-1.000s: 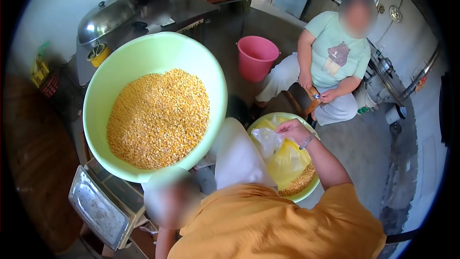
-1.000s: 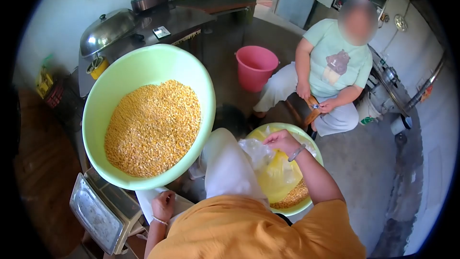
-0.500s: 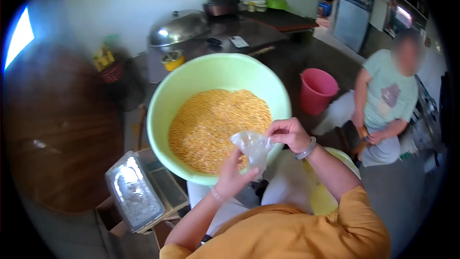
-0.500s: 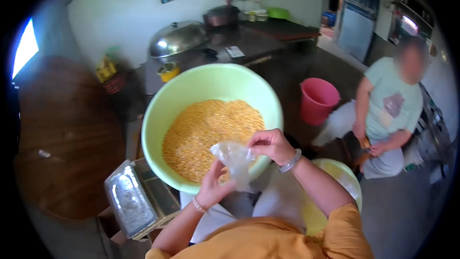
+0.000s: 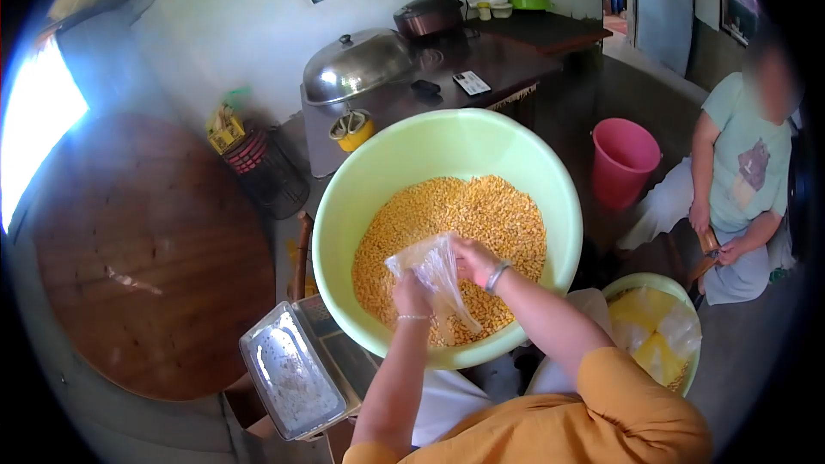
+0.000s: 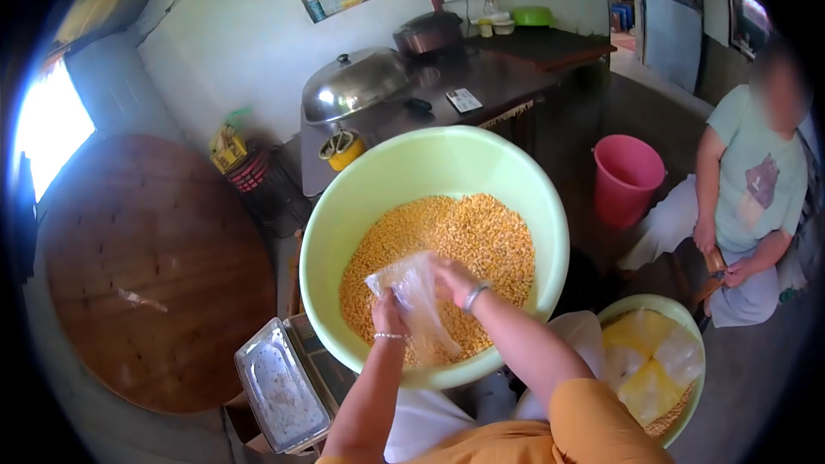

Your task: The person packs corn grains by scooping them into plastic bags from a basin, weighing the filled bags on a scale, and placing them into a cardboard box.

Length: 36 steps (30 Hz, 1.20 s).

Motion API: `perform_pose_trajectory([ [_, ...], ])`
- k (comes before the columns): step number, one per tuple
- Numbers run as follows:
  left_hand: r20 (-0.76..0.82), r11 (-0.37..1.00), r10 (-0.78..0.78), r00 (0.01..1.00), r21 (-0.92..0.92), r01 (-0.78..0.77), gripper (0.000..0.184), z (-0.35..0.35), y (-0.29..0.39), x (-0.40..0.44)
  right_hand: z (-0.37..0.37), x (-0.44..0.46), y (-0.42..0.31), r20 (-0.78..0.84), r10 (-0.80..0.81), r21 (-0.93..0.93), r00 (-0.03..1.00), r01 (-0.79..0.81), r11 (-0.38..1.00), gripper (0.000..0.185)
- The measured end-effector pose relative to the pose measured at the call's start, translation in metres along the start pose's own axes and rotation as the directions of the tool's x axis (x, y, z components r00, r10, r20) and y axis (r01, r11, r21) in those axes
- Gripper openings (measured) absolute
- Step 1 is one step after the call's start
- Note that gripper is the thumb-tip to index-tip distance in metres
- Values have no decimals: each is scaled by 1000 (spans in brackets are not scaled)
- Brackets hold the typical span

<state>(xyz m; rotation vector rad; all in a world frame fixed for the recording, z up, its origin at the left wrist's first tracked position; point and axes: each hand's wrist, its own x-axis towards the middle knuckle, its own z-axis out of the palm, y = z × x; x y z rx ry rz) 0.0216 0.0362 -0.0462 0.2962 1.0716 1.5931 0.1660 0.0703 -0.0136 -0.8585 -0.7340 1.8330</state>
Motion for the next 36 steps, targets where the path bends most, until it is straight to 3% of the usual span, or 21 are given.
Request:
perform_pose_trajectory([
  [3, -20, 988, -154, 988, -20, 154, 27, -10, 1, 5, -8, 7, 31, 203, -15, -230, 979, 62, 971, 20],
  [4, 23, 998, -60, 998, 25, 59, 26, -13, 3, 7, -13, 13, 32, 296, -10, -292, 955, 100, 951, 21],
  [7, -12, 968, 82, 997, 238, -77, 24, -11, 8, 0, -21, 21, 15, -122, 92, -234, 988, -119, 965, 14],
  [8, -2, 971, 93, 996, 221, -90, 22, -11, 4, 3, -20, 19, 5, -209, 86, -208, 974, -131, 969, 20],
  [11, -58, 975, 94, 994, 210, -80, 24, -5, 5, 2, -42, 36, 11, -318, -373, -687, 872, 59, 724, 25],
  [14, -67, 996, -18, 998, 85, 24, 24, -13, 2, 11, -17, 12, -18, -128, -812, -768, 569, 461, 445, 34],
  [15, -66, 997, -44, 997, 55, 48, 24, -13, 3, 11, -10, 1, -23, 145, -797, -804, 587, 539, 251, 37],
  [17, -27, 991, -125, 992, -57, 123, 25, -17, 1, 17, 0, -18, -23, 630, -564, -702, 533, 702, -120, 44],
  [20, 23, 984, -170, 985, -58, 171, 28, -36, -7, 29, 11, -27, -6, 718, -439, -684, 540, 662, -306, 36],
  [23, -21, 982, -124, 992, 143, 126, 31, -19, 2, 12, 1, -15, 6, 596, -478, -755, 645, 653, -59, 26],
  [26, 16, 957, -46, 999, 287, 39, 36, -15, 1, 6, -11, -10, 10, 652, -388, -739, 652, 660, -132, 17],
  [27, 52, 950, -21, 998, 313, 3, 38, -12, 2, 5, -12, -6, 12, 606, -430, -764, 670, 640, -79, 16],
  [28, 97, 952, -104, 990, 299, 71, 39, -12, 5, 4, -13, -2, 15, 557, -467, -785, 687, 620, -23, 15],
  [31, 177, 995, -44, 983, 98, 27, 44, -1, 5, -2, -13, 1, 21, 341, -579, -852, 741, 504, 144, 14],
  [32, 276, 999, -40, 960, 16, 37, 42, 0, 8, -5, -12, 2, 21, 255, -612, -866, 748, 458, 200, 14],
  [35, 368, 891, 194, 909, 321, -321, 46, 10, 0, -21, -10, -4, 11, 126, -573, -919, 810, 312, 239, 13],
  [36, 427, 836, 189, 884, 402, -373, 64, 13, 1, -28, -10, -4, 11, 156, -545, -913, 824, 331, 239, 14],
])
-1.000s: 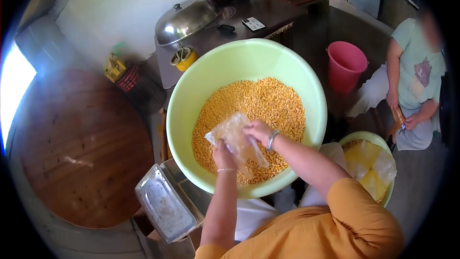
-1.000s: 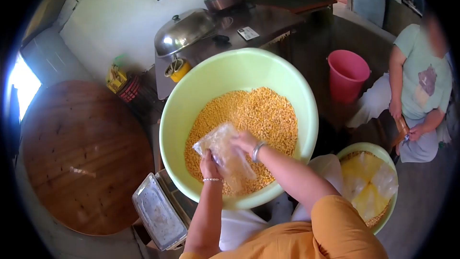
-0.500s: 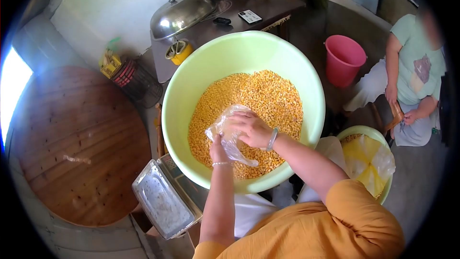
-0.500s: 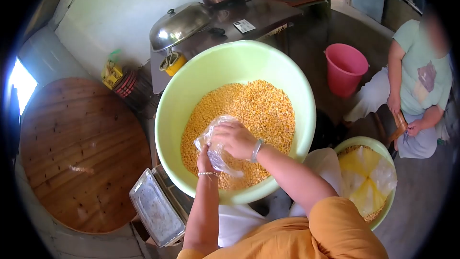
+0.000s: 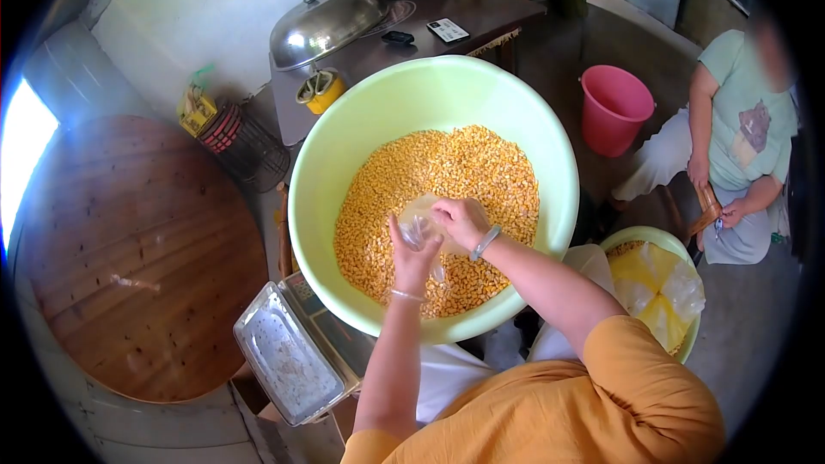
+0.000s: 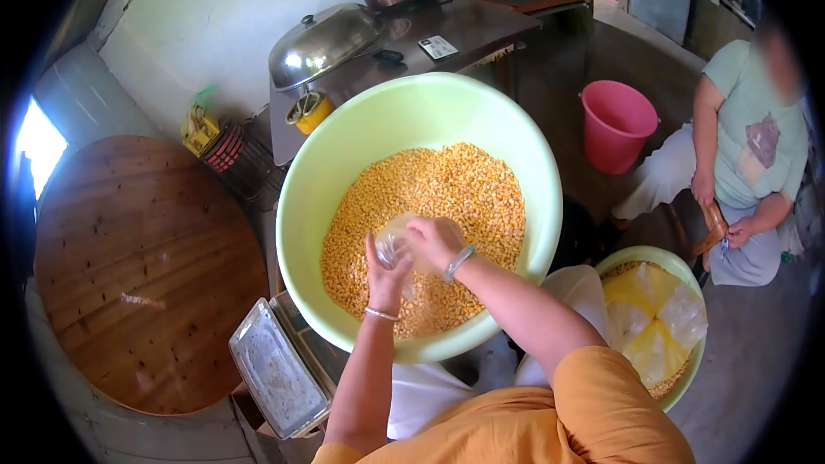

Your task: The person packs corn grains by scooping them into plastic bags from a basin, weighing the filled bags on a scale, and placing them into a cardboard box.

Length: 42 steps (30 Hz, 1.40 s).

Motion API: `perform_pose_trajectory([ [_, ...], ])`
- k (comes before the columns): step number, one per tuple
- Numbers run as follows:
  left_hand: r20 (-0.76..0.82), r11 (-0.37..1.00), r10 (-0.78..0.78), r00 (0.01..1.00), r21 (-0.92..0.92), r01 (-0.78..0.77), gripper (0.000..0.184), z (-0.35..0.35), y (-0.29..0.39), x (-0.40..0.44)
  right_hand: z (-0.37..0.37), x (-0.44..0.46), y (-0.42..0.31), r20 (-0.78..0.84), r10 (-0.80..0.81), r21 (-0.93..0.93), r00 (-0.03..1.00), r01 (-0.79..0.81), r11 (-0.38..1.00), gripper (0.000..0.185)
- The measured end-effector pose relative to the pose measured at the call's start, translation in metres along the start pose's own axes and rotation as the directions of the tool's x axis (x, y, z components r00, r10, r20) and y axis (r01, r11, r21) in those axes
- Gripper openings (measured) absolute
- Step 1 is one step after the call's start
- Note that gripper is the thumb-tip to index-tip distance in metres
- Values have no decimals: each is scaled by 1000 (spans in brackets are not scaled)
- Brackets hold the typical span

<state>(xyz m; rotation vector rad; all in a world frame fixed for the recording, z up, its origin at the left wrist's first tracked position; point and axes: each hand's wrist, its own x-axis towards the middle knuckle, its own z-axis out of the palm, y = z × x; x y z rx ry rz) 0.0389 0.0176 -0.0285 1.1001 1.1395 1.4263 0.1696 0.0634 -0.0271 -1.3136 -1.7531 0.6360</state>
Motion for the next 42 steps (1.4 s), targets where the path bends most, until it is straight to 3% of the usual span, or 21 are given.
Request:
perform_pose_trajectory([
  [3, -187, 992, -117, 975, -67, 106, 47, -9, -9, 8, 0, -2, 1, 115, -73, -44, 991, 79, 996, 14],
  [5, -450, 986, -88, 889, -168, 12, 15, -36, -32, 23, -3, 0, 5, 179, -143, -177, 973, 175, 969, 14],
  [7, -567, 979, -107, 817, -202, -12, 11, -52, -20, 20, -1, 7, 17, 178, -48, -293, 983, 100, 951, 15],
  [10, -603, 992, 37, 797, 120, 45, 21, -59, -22, 16, -6, 11, 20, 94, -7, -327, 996, 37, 944, 17],
  [11, -588, 950, 210, 781, 310, -22, 25, -58, -22, 13, -10, 12, 19, 51, -8, -315, 999, 23, 949, 18],
  [13, -458, 751, 523, 719, 646, -135, 35, -35, 6, -5, -9, 12, 25, 147, -68, -304, 987, 110, 946, 20],
  [14, -332, 718, 611, 719, 615, -325, 47, -32, 17, -9, -7, 12, 26, 194, -108, -329, 975, 169, 929, 20],
  [18, 22, 339, 782, 623, 823, -455, 56, -26, 73, -19, -3, 10, 24, 336, -178, -340, 925, 296, 893, 18],
  [21, 236, 188, 674, 700, 862, -471, 55, -18, 96, -12, -9, 8, 10, 368, -211, -336, 905, 341, 878, 10],
  [22, 297, 163, 559, 774, 876, -454, 54, -9, 101, -13, -9, 6, 7, 388, -207, -334, 898, 347, 876, 7],
  [23, 384, 86, 441, 811, 882, -464, 59, -7, 95, -11, -9, 3, 7, 373, -281, -243, 884, 385, 890, 9],
  [25, 428, -13, 312, 848, 895, -447, 40, -20, 66, -1, -10, 1, 8, 318, -416, -62, 852, 456, 888, 14],
  [27, 309, 102, 222, 925, 936, -337, 26, -49, 29, 15, -16, 1, 1, 338, -387, -125, 858, 449, 885, 5],
  [29, 166, 239, 160, 973, 950, -201, 16, -56, 18, 17, -18, 1, 0, 334, -335, -195, 881, 412, 890, 13],
  [31, -18, 402, 121, 993, 915, -32, 11, -56, 14, 12, -19, 2, -5, 77, -434, -144, 898, 440, 886, 14],
  [32, -26, 382, 155, 988, 923, -36, 11, -56, 14, 9, -18, 3, -10, -53, -472, -121, 880, 463, 878, 15],
  [35, -51, 331, 268, 962, 943, -42, 12, -54, 15, 4, -16, -3, -23, -144, -698, -34, 701, 702, 712, 22],
  [36, -57, 342, 276, 959, 939, -43, 12, -55, 13, 5, -10, -7, -29, -128, -791, -31, 598, 795, 606, 21],
  [39, -83, 379, 302, 950, 925, -39, 11, -54, 4, 8, 3, -15, -24, 277, -756, -98, 594, 800, 592, 9],
  [40, -117, 400, 331, 937, 916, -27, 10, -55, 6, 9, -5, -17, -27, 500, -544, -213, 674, 705, 677, 9],
  [42, -217, 434, 401, 890, 901, 24, 9, -60, 11, 15, -6, -12, -20, 553, -319, -353, 769, 563, 747, 12],
])
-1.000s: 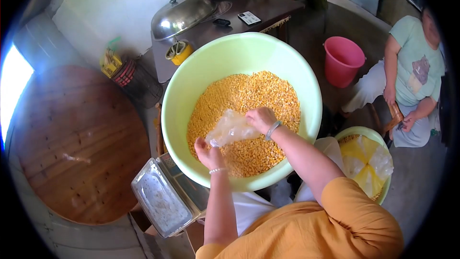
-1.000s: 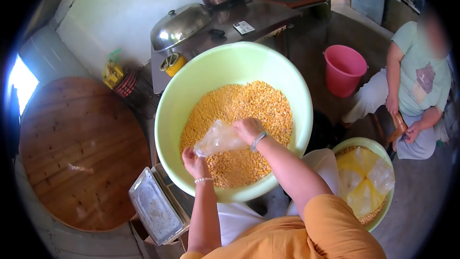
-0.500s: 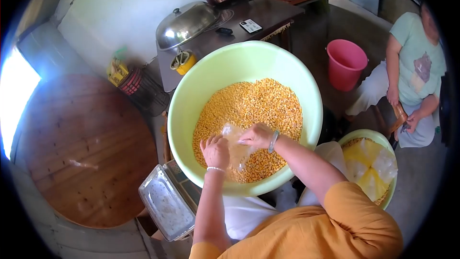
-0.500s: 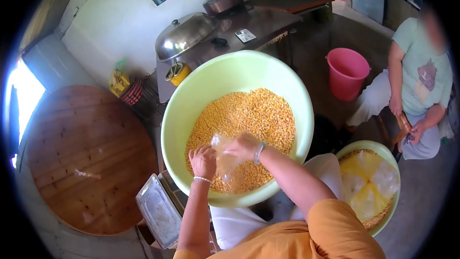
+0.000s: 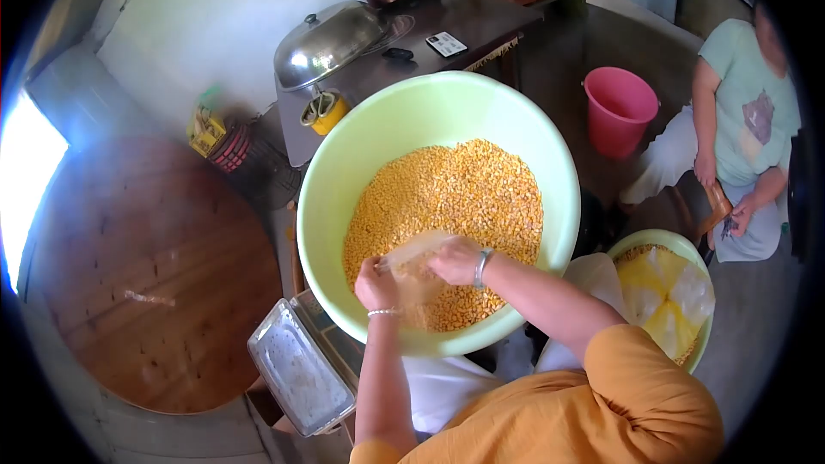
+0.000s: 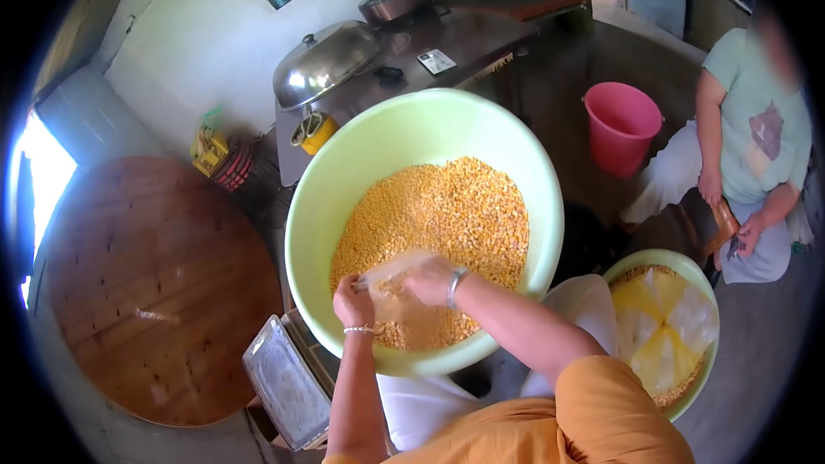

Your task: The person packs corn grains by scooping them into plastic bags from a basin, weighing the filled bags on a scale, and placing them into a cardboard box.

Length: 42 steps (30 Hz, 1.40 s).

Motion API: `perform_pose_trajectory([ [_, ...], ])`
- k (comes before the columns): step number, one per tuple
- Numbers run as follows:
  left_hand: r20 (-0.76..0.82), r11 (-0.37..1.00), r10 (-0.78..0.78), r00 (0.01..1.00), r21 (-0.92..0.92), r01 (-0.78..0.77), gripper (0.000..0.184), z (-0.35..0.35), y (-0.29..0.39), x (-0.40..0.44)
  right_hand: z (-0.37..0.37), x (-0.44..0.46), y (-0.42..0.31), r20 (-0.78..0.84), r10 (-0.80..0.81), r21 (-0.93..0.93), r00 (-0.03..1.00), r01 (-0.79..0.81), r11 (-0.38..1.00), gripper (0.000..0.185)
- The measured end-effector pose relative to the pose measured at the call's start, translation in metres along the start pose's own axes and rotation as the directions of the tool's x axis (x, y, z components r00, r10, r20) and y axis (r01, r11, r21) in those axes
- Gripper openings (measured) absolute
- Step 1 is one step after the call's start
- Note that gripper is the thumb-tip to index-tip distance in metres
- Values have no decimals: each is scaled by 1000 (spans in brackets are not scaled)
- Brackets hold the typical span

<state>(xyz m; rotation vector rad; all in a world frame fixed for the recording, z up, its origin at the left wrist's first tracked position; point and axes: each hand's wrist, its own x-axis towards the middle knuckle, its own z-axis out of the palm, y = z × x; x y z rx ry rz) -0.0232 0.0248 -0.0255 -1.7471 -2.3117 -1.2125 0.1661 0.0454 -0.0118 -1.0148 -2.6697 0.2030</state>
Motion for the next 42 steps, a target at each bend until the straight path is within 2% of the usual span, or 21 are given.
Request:
perform_pose_trajectory([
  [3, 46, 984, -140, 989, 119, 134, 15, -14, -3, 8, -1, -2, 9, 115, 149, 84, 982, -159, 984, 15],
  [5, 106, 977, -117, 987, 189, 96, 18, -18, 3, 5, -9, -4, 11, 92, 205, 151, 974, -217, 964, 27],
  [6, 142, 973, -102, 985, 221, 69, 20, -21, 9, 4, -2, 0, 15, 190, 224, 81, 956, -243, 967, 43],
  [7, 33, 978, 115, 993, 173, -119, 20, -30, 24, 3, -3, 0, 13, 200, 228, 69, 953, -246, 967, 43],
  [9, -208, 869, 494, 845, 148, -472, 21, -49, 56, 0, -5, 2, 5, 228, 219, 48, 949, -236, 971, 43],
  [11, -116, 773, 610, 784, -128, -621, 17, -47, 68, -7, 4, 2, 8, 216, 165, 61, 962, -182, 981, 45],
  [12, 156, 777, 629, 762, -156, -610, 16, -48, 70, -13, 15, 1, 14, 168, 132, 77, 977, -146, 986, 45],
  [13, 224, 767, 641, 734, -183, -614, 11, -36, 66, -13, 12, 2, 13, 114, 103, 87, 988, -113, 990, 46],
  [15, 545, 840, 428, 721, 54, -539, 11, -7, 38, -10, 2, 1, 11, 149, 182, 247, 972, -215, 945, 44],
  [17, 630, 770, 364, 686, 210, -602, 25, 0, 22, -11, 6, 0, 13, 235, 240, 64, 942, -261, 963, 45],
  [18, 761, 812, 214, 612, 210, -545, 36, -1, 21, -10, 6, -1, 12, 246, 248, 65, 937, -271, 960, 44],
  [20, 742, 758, 279, 610, 219, -614, 40, -7, 18, -11, 3, -1, 15, 262, 273, 56, 925, -298, 953, 41],
  [23, 735, 711, 339, 587, 209, -672, 46, -10, 10, -9, -20, -6, 4, 191, 317, 309, 929, -363, 879, 35],
  [24, 678, 663, 453, 579, 178, -727, 50, -11, 5, -10, -17, -7, 4, 169, 319, 279, 932, -356, 892, 35],
  [27, 895, 599, 291, 339, 106, -794, 39, -39, 23, -8, 0, -1, 7, 107, 282, 233, 954, -299, 925, 31],
  [30, 969, 587, 118, 218, 109, -802, 34, -51, 38, -4, 11, 1, 6, -35, 137, 286, 990, -121, 951, 23],
  [32, 957, 600, 171, 234, 87, -795, 33, -54, 35, -3, 19, 3, 5, -250, -18, 345, 968, 107, 932, 18],
  [35, 898, 588, 342, 276, 25, -809, 32, -47, 19, -2, 22, 10, -1, -350, -319, 190, 881, 400, 897, 15],
  [38, 811, 592, 475, 341, -7, -806, 33, -47, 9, -2, 27, 3, 1, -33, -116, 143, 993, 119, 983, 31],
  [40, 726, 630, 534, 432, -1, -777, 32, -42, -7, 3, 25, 4, 8, 200, 1, 69, 980, -15, 998, 54],
  [42, 508, 604, 665, 548, 67, -794, 41, -47, -6, 7, 32, 5, 12, 231, 28, -1, 973, -28, 1000, 55],
])
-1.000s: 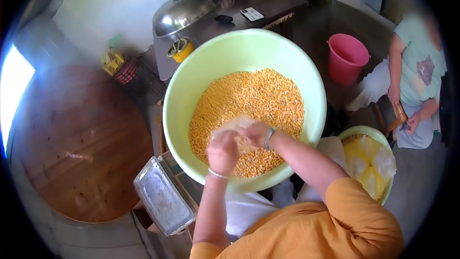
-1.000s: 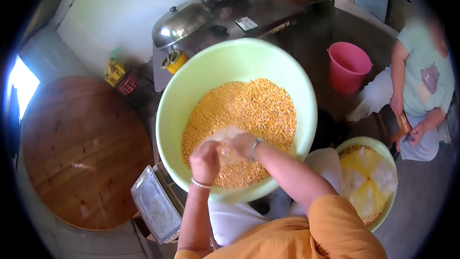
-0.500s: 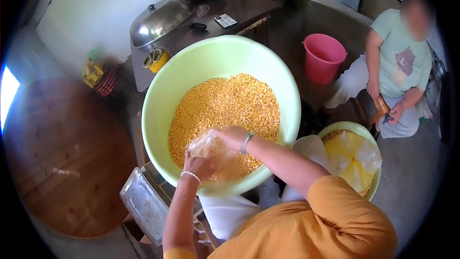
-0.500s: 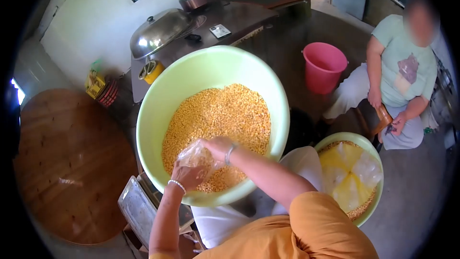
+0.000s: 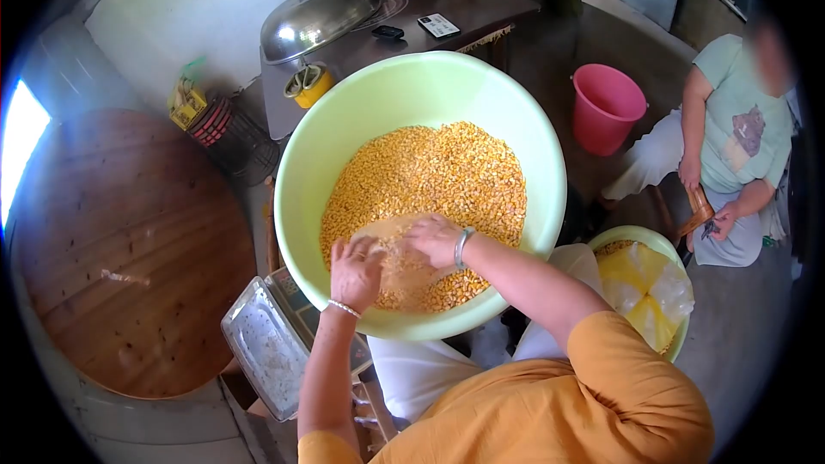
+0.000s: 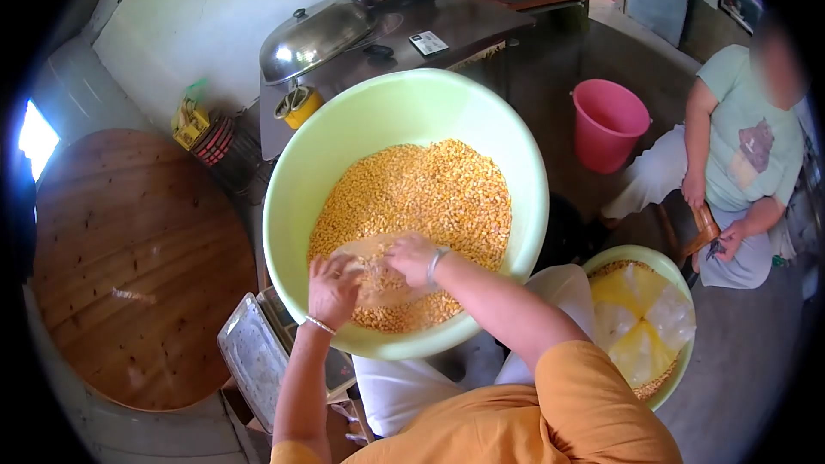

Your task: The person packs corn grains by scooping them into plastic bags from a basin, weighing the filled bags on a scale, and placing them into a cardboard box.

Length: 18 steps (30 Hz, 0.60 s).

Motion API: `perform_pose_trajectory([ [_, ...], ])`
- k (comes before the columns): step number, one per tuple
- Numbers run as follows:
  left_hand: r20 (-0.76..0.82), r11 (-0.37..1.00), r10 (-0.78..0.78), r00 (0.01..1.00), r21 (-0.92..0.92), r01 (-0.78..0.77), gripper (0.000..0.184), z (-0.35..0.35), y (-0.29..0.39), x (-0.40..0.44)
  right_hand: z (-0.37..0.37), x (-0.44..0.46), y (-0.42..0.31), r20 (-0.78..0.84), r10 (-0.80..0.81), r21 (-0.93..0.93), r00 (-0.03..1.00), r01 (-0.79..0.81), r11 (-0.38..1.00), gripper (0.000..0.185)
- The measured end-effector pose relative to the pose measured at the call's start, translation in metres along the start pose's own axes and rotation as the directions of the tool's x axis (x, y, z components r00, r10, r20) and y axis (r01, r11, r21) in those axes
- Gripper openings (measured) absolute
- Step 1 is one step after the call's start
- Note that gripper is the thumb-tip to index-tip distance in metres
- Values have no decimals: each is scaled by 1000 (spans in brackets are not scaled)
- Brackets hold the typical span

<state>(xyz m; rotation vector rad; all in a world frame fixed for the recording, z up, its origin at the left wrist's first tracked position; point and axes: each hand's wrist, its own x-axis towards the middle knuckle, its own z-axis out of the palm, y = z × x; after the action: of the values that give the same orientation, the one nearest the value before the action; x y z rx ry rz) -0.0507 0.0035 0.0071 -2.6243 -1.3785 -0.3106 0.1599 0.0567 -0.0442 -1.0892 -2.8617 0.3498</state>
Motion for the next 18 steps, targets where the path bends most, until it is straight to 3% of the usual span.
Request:
perform_pose_trajectory([
  [3, -230, 939, -344, 911, -63, 339, 51, -17, 13, 6, -5, -3, -8, -3, 16, -8, 1000, -16, 1000, 47],
  [7, -34, 788, -615, 788, -59, 613, 47, 6, 8, 6, -5, -6, -11, -67, 14, 15, 998, -13, 1000, 34],
  [10, 284, 679, -694, 661, -45, 732, 41, 10, 7, 14, -12, -7, -8, -238, -115, 146, 964, 152, 977, 23],
  [11, 224, 695, -691, 687, -58, 717, 40, 15, 4, 12, -14, -4, -6, -408, 14, 275, 913, 109, 955, 21],
  [13, 103, 720, -681, 725, -84, 689, 39, 24, 0, 7, -28, 2, -6, -636, 309, 521, 707, 99, 848, 17],
  [14, 107, 716, -684, 722, -94, 692, 39, 29, -1, 5, -36, -1, -4, -496, 579, 713, 647, -76, 697, 18],
  [17, 128, 690, -704, 699, -111, 715, 39, 15, 7, 10, -9, 8, 34, -592, 705, 700, 390, -184, 690, 22],
  [18, 141, 666, -723, 676, -116, 736, 39, 12, 9, 12, 3, 10, 45, -572, 707, 672, 417, -258, 695, 23],
])
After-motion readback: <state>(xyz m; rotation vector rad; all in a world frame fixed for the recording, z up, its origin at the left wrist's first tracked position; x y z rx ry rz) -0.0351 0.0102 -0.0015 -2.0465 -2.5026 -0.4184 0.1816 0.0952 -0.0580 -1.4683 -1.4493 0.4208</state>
